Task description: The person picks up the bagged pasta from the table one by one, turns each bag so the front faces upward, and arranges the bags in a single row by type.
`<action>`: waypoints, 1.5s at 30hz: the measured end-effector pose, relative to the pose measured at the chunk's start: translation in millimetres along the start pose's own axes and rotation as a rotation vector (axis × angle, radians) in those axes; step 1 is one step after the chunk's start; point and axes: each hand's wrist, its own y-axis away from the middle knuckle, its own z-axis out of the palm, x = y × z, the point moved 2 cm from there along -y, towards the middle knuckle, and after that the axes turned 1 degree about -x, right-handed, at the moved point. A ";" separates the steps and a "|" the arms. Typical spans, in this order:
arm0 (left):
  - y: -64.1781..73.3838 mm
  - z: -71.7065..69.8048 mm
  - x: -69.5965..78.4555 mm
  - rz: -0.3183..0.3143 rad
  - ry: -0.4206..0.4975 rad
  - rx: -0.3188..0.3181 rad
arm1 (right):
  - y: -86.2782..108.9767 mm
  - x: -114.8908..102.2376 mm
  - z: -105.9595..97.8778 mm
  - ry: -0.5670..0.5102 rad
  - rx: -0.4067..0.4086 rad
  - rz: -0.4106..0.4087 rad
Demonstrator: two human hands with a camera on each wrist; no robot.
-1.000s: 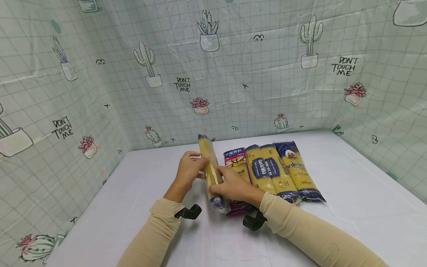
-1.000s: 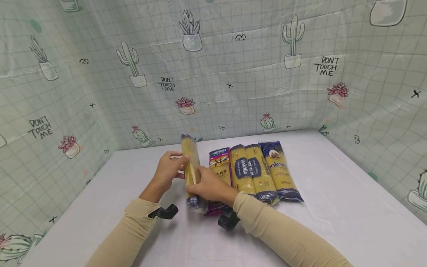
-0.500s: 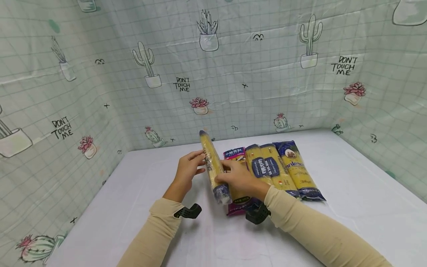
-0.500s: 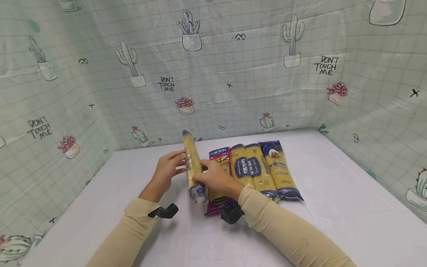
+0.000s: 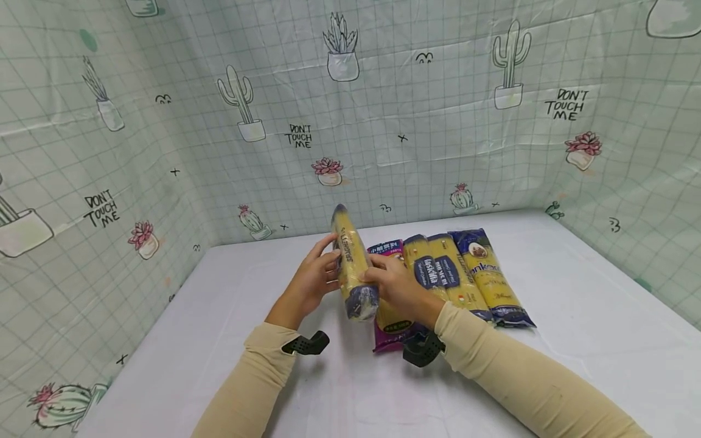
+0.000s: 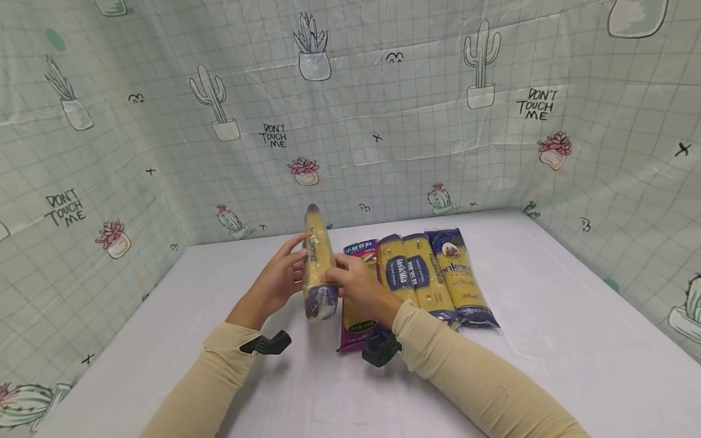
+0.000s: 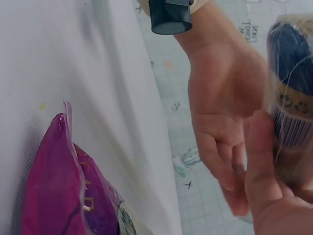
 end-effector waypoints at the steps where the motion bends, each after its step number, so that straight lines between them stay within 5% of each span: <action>1: -0.1 0.1 0.6 0.003 0.023 -0.013 | 0.1 0.3 0.2 -0.017 -0.008 -0.008; 6: 1.2 0.5 7.4 0.045 0.050 -0.021 | 1.1 1.0 0.0 -0.064 -0.057 -0.039; 19: 8.0 -4.4 22.3 0.129 -0.110 0.072 | -2.0 2.7 5.8 -0.121 -0.164 0.047; 29: 10.8 -2.3 26.6 0.215 -0.341 0.125 | -0.7 7.2 2.1 0.142 -0.144 0.159; 37: 10.1 -3.6 26.4 0.239 -0.371 0.090 | 0.0 4.2 4.1 0.085 -0.142 0.108; 45: 8.8 -9.4 26.1 0.203 -0.294 -0.001 | 1.0 0.2 9.5 -0.044 -0.111 0.079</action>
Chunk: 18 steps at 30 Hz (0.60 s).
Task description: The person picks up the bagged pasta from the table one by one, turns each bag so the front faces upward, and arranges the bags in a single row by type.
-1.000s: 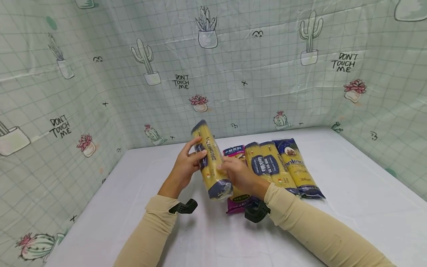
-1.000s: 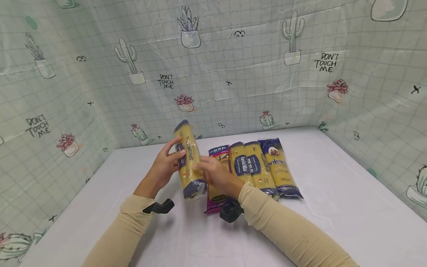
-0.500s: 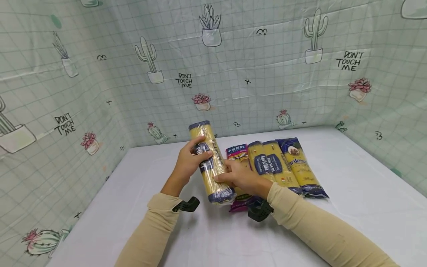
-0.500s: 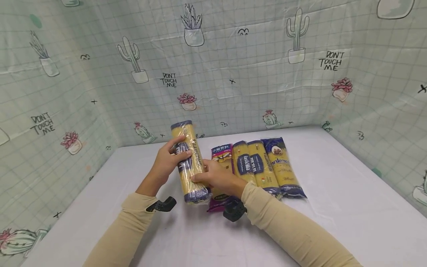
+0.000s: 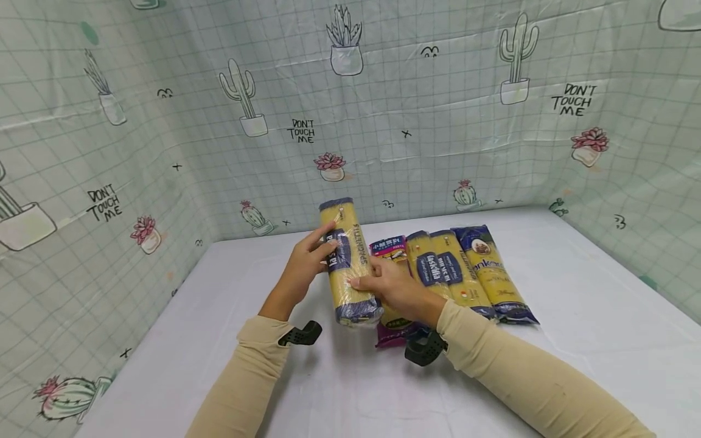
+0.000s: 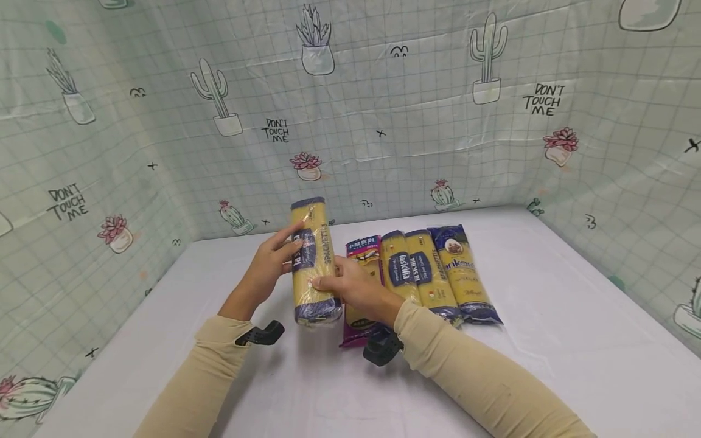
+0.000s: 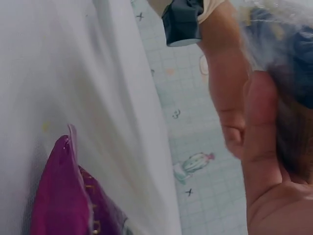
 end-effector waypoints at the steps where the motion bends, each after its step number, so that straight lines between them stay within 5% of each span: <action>1: 0.2 -0.9 -0.3 -0.005 0.001 -0.011 | -0.4 -0.4 0.7 -0.018 0.001 -0.006; 9: -0.2 -5.3 -10.0 -0.061 0.099 -0.187 | -0.5 0.6 6.6 -0.158 0.027 0.010; 18: -2.4 -4.8 -14.1 -0.066 0.104 -0.176 | -0.5 5.3 7.1 -0.159 0.048 0.097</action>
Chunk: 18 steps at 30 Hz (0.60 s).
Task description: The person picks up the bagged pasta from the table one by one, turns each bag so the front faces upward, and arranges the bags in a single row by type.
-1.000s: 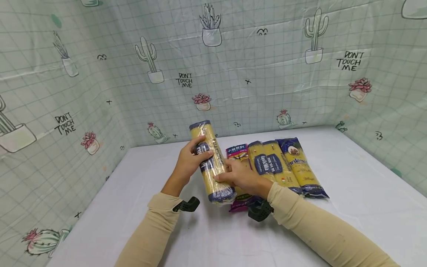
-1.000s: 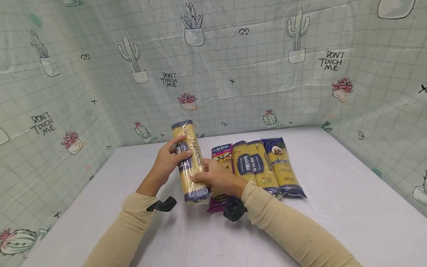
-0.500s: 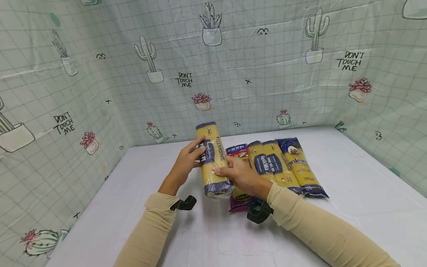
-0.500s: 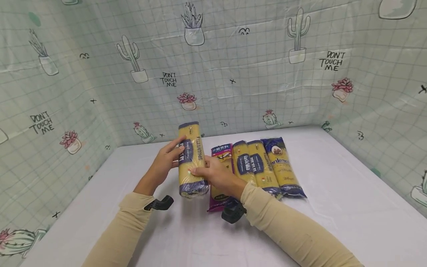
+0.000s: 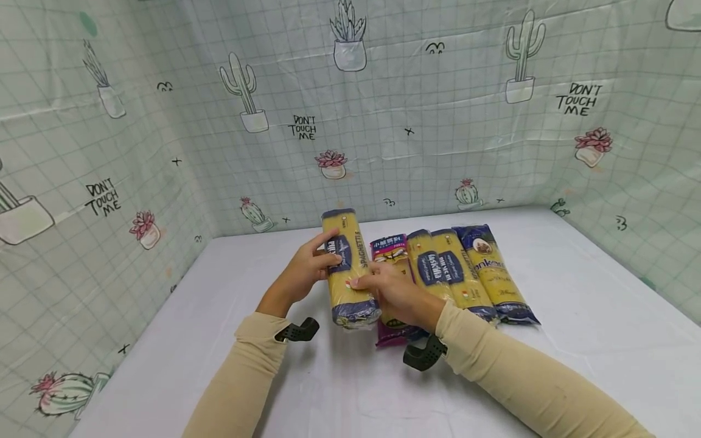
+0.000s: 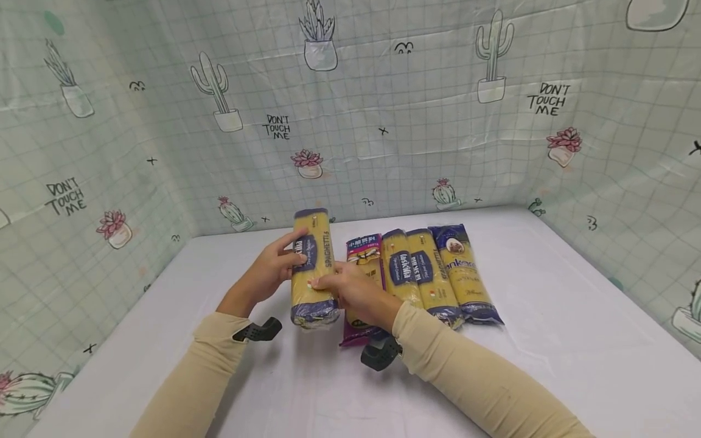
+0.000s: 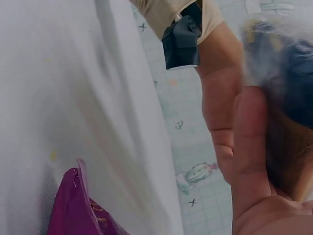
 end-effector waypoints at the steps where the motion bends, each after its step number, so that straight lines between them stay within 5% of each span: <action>1: 0.2 -0.1 0.7 0.000 -0.005 0.008 | -0.1 -0.1 0.3 0.004 0.001 0.007; 10: 1.5 0.1 4.1 0.018 0.021 0.027 | 1.2 -5.0 -0.9 0.094 -0.002 0.121; 18: -0.7 -2.2 -4.6 -0.057 0.021 0.098 | 7.4 -14.6 1.4 0.351 0.063 0.220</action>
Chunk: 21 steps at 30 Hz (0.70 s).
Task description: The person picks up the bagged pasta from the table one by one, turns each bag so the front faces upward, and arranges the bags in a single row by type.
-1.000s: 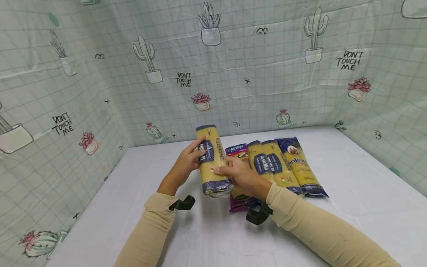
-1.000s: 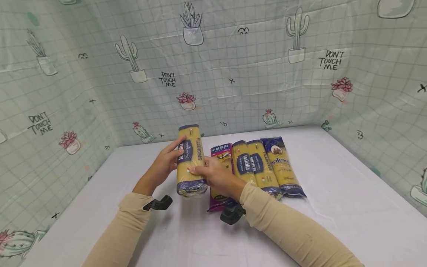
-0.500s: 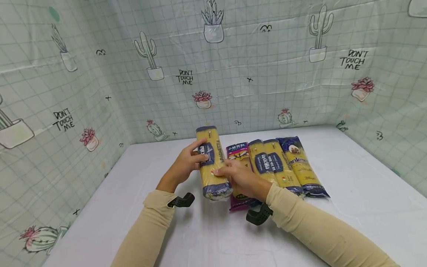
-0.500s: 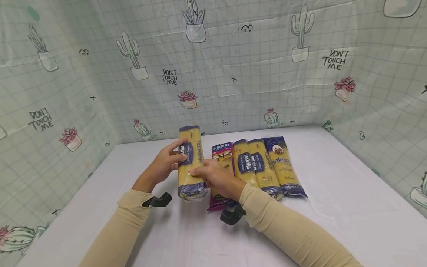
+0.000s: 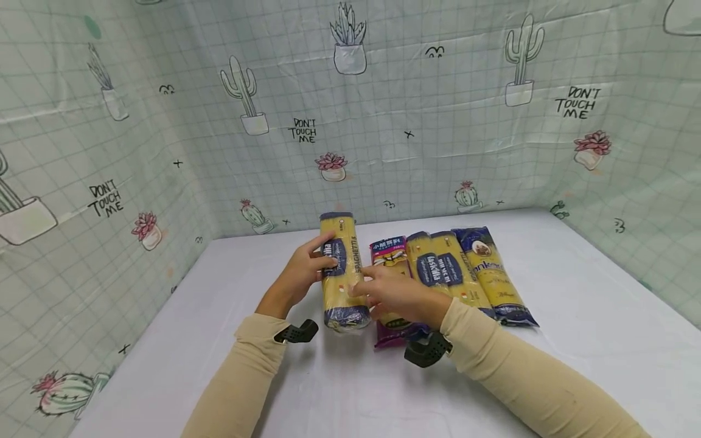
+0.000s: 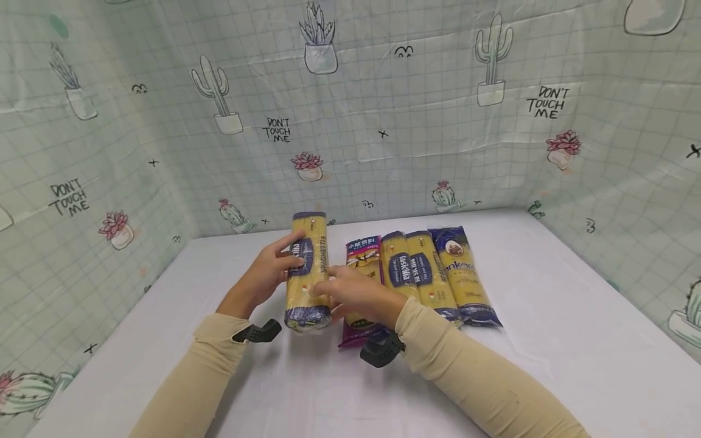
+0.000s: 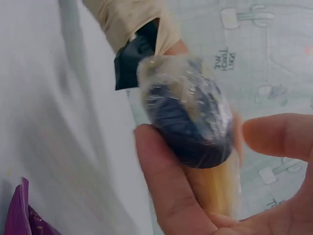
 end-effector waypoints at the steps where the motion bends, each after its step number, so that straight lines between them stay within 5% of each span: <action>1: -0.2 -0.6 -1.4 -0.006 -0.001 0.004 | 1.0 -1.2 0.0 0.013 0.006 -0.003; 13: -0.9 -2.8 -10.6 -0.047 0.005 -0.017 | 5.3 -2.8 4.0 0.139 -0.088 -0.082; 21: -1.1 2.3 -11.2 -0.054 -0.056 -0.027 | 5.5 -2.4 5.5 0.212 -0.069 -0.075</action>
